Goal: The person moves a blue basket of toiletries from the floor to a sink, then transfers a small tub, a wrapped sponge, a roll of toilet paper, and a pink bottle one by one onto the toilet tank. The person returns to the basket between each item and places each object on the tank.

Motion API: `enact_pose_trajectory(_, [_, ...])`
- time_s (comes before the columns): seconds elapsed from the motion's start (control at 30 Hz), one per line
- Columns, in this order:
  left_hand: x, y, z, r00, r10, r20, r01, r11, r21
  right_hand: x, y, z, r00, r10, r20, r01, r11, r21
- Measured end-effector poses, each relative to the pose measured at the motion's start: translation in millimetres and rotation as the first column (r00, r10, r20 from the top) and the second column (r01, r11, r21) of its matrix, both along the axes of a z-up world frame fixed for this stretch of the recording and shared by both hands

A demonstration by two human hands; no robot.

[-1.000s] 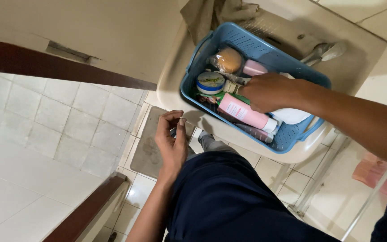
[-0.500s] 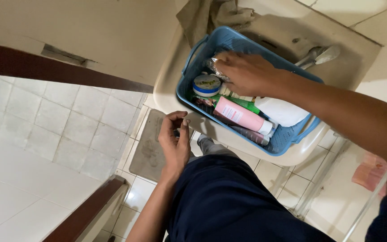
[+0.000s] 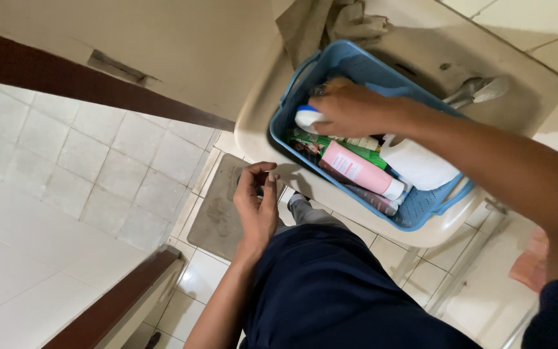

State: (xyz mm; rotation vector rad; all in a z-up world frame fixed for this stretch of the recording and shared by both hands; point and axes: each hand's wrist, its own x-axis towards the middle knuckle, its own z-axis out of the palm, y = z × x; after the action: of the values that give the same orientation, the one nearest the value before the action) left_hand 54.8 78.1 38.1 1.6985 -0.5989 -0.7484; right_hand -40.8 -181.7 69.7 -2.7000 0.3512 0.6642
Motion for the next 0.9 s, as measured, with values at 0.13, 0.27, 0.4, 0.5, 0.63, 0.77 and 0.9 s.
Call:
enact_pose_trajectory(0.13, [5.3,-7.2,7.3,1.0,-0.026,-0.014,0.025,0.998,-0.052,-21.0,-20.6,12.9,0.961,-0.217,0.173,0.168,0.951,0.259])
enact_pose_trajectory(0.27, [7.6,-19.4,13.5,0.991,-0.08,-0.109,0.063,0.987,-0.15,-43.2,-31.6,37.3,0.88,-0.46,0.115,0.363,0.81,0.461])
enact_pose_trajectory(0.4, [4.7,-35.2,9.8,0.958,-0.125,-0.259,0.065,0.972,-0.226,-65.2,-32.4,48.9,0.826,-0.517,0.225,0.358,0.789,0.499])
enact_pose_trajectory(0.5, [0.8,-55.4,30.1,0.898,-0.217,-0.382,0.101,0.948,-0.303,-72.7,-21.1,58.4,0.812,-0.551,0.194,0.399,0.765,0.506])
enact_pose_trajectory(0.63, [-6.8,-79.6,51.1,0.87,-0.293,-0.396,0.199,0.944,-0.262,-80.5,1.2,61.9,0.815,-0.578,0.044,0.507,0.747,0.431])
enact_pose_trajectory(0.77, [-14.1,-85.1,23.3,0.618,-0.301,-0.726,0.126,0.95,-0.286,-88.7,16.1,54.4,0.79,-0.083,0.607,0.077,0.996,0.036])
enact_pose_trajectory(0.9, [-19.8,-84.4,8.7,0.562,-0.299,-0.771,0.063,0.945,-0.32,-92.9,24.2,57.2,0.738,0.127,0.663,-0.014,0.985,-0.174])
